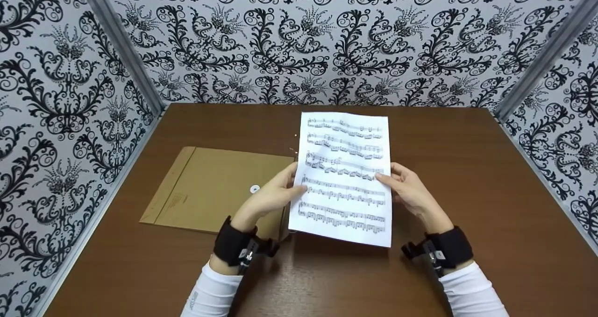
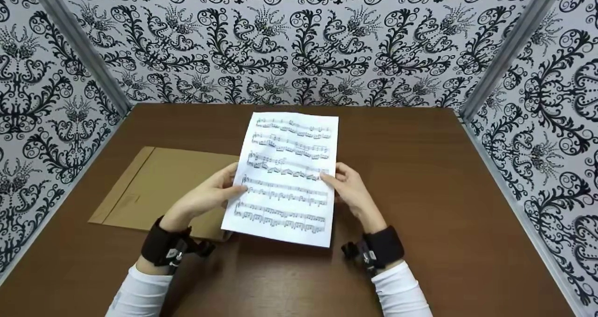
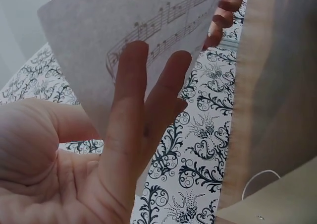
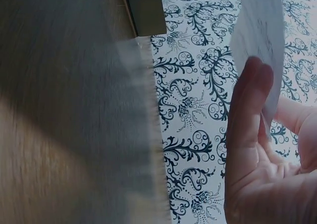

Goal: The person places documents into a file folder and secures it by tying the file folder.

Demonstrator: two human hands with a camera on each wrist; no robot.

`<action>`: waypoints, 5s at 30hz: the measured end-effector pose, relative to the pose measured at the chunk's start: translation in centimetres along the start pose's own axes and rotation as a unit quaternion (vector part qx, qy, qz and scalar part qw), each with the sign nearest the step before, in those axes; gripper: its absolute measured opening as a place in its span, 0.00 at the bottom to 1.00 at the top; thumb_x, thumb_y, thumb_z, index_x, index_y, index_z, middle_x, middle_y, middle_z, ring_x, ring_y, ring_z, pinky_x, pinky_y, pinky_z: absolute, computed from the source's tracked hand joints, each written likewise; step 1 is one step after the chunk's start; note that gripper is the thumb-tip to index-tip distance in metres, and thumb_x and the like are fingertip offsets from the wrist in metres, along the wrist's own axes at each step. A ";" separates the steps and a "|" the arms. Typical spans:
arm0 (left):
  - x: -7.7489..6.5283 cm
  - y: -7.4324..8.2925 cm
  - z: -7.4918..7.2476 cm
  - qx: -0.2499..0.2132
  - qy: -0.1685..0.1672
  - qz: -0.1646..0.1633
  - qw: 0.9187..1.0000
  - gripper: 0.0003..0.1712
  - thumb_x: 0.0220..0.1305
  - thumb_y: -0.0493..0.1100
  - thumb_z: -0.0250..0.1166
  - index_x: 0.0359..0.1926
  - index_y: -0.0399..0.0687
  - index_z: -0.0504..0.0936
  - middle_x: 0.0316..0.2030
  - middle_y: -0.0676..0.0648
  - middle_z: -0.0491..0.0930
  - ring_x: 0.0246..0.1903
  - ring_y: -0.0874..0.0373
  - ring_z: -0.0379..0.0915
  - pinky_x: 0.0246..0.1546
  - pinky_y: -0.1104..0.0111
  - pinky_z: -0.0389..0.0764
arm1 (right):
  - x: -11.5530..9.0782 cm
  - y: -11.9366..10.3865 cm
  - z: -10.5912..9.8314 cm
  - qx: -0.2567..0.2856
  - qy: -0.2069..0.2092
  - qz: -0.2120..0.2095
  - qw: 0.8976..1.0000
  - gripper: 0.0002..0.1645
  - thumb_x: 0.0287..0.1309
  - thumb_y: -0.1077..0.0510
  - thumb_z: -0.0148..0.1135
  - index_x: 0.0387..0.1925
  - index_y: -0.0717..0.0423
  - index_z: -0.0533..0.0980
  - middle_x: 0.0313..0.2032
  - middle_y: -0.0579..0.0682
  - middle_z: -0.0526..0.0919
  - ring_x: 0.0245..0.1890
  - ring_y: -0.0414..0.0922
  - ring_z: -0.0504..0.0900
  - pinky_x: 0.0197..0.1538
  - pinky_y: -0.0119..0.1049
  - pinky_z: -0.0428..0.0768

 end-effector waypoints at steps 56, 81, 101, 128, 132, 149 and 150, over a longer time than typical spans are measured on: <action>1.5 -1.7 -0.5 -0.048 0.096 0.010 0.994 0.32 0.72 0.30 0.54 0.74 0.32 0.59 0.55 0.26 0.79 0.38 0.59 0.87 0.40 0.64 0.89 | -0.8 -2.4 -2.0 0.024 0.089 -0.042 0.995 0.36 0.73 0.60 0.58 0.74 0.70 0.59 0.37 0.34 0.91 0.37 0.35 0.91 0.35 0.24 0.85; -0.9 -1.4 -2.2 -0.037 -0.079 -0.029 0.996 0.37 0.71 0.31 0.55 0.78 0.39 0.56 0.48 0.44 0.86 0.39 0.59 0.89 0.42 0.66 0.89 | -1.7 -2.8 -3.0 0.068 0.045 -0.036 0.996 0.10 0.72 0.62 0.58 0.49 0.46 0.80 0.38 0.41 0.92 0.36 0.39 0.92 0.38 0.32 0.88; -2.5 -2.2 -3.9 -0.002 -0.122 -0.037 0.992 0.34 0.71 0.33 0.57 0.75 0.40 0.62 0.49 0.43 0.87 0.40 0.57 0.90 0.42 0.64 0.89 | -1.9 -3.1 -2.8 -0.003 -0.005 -0.047 0.999 0.15 0.72 0.63 0.57 0.57 0.54 0.73 0.37 0.42 0.91 0.34 0.38 0.91 0.36 0.28 0.87; -1.1 -2.5 -5.7 -0.073 0.002 -0.028 0.997 0.29 0.73 0.36 0.59 0.72 0.37 0.65 0.39 0.52 0.86 0.30 0.61 0.86 0.25 0.73 0.84 | -2.2 -3.3 -4.8 -0.002 0.028 -0.062 0.998 0.09 0.72 0.62 0.58 0.49 0.48 0.78 0.36 0.41 0.92 0.31 0.38 0.91 0.34 0.27 0.87; -0.8 -2.5 -6.4 -0.124 0.058 -0.022 0.990 0.28 0.74 0.34 0.58 0.71 0.37 0.65 0.40 0.52 0.86 0.32 0.60 0.86 0.31 0.70 0.88 | -2.3 -3.4 -5.7 0.015 0.059 -0.057 0.996 0.09 0.72 0.61 0.59 0.49 0.48 0.77 0.35 0.41 0.91 0.31 0.38 0.91 0.32 0.25 0.86; 0.9 -2.8 -4.0 -0.132 0.124 -0.009 0.983 0.26 0.73 0.37 0.59 0.68 0.35 0.69 0.44 0.47 0.88 0.36 0.58 0.88 0.33 0.68 0.89 | -2.3 -3.9 -6.3 0.056 0.127 -0.064 0.988 0.09 0.70 0.62 0.62 0.47 0.46 0.77 0.34 0.39 0.91 0.30 0.37 0.91 0.31 0.26 0.86; 1.0 -2.9 -3.8 -0.127 0.123 -0.007 0.984 0.25 0.73 0.38 0.59 0.68 0.36 0.70 0.46 0.44 0.88 0.37 0.57 0.89 0.35 0.66 0.89 | -2.3 -3.9 -6.1 0.057 0.128 -0.064 0.988 0.09 0.70 0.62 0.62 0.46 0.46 0.78 0.34 0.39 0.91 0.29 0.37 0.91 0.31 0.26 0.86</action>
Point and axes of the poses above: each hand's wrist, its own x-axis towards the middle knuckle, its own z-axis out of the palm, y = z × x, the point moved 10 cm from there along x, towards the middle knuckle
